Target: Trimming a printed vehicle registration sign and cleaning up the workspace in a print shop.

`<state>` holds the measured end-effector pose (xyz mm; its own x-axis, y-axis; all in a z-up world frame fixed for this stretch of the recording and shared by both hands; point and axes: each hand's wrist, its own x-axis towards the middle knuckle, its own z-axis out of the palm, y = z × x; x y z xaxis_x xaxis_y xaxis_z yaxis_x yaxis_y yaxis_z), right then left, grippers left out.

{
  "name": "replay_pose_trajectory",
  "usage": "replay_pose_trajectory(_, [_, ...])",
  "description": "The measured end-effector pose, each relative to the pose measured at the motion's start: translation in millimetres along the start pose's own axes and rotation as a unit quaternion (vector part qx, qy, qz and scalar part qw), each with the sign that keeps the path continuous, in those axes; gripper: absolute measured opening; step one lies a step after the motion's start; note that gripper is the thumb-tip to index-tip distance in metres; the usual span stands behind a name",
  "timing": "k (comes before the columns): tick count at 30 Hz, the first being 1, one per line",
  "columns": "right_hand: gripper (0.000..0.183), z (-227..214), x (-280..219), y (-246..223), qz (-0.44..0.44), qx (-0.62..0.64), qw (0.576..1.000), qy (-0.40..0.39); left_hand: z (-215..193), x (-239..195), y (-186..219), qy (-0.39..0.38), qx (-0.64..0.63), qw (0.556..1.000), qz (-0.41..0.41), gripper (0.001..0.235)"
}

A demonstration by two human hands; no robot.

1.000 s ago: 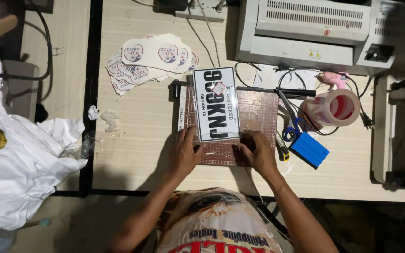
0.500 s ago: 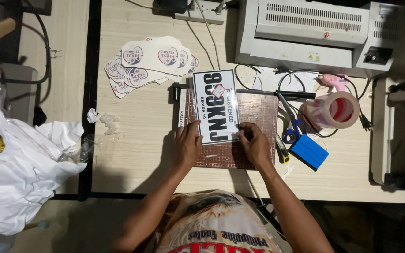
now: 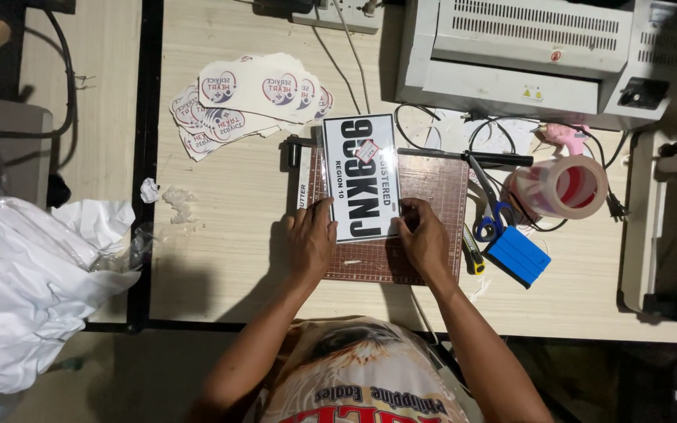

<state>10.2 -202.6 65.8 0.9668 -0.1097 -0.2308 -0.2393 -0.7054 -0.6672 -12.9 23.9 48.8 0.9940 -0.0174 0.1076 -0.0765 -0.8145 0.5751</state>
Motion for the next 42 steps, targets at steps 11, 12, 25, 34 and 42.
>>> replay_pose_trajectory(11, [0.044,-10.4,7.7,4.2,-0.041,-0.017,0.999,0.008,5.7,-3.7,-8.2,-0.01,0.02,1.0,0.006,0.048])
replay_pose_trajectory(12, [0.041,-11.7,7.6,6.8,-0.038,-0.008,0.999,0.006,8.3,-6.5,-13.0,-0.008,0.018,1.0,0.016,0.046])
replay_pose_trajectory(25, [0.057,24.2,-40.0,-10.1,-0.355,-0.145,0.922,-0.053,7.3,-35.2,2.0,-0.183,0.062,0.969,0.151,0.069])
replay_pose_trajectory(34, [0.053,3.9,-32.9,14.2,-0.319,-0.254,0.912,-0.029,-11.0,-42.2,-11.7,-0.146,0.062,0.969,0.19,0.073])
replay_pose_trajectory(42, [0.037,24.3,-31.2,7.7,-0.206,-0.235,0.95,-0.019,-10.7,-36.0,-1.6,-0.149,0.06,0.975,0.154,0.063])
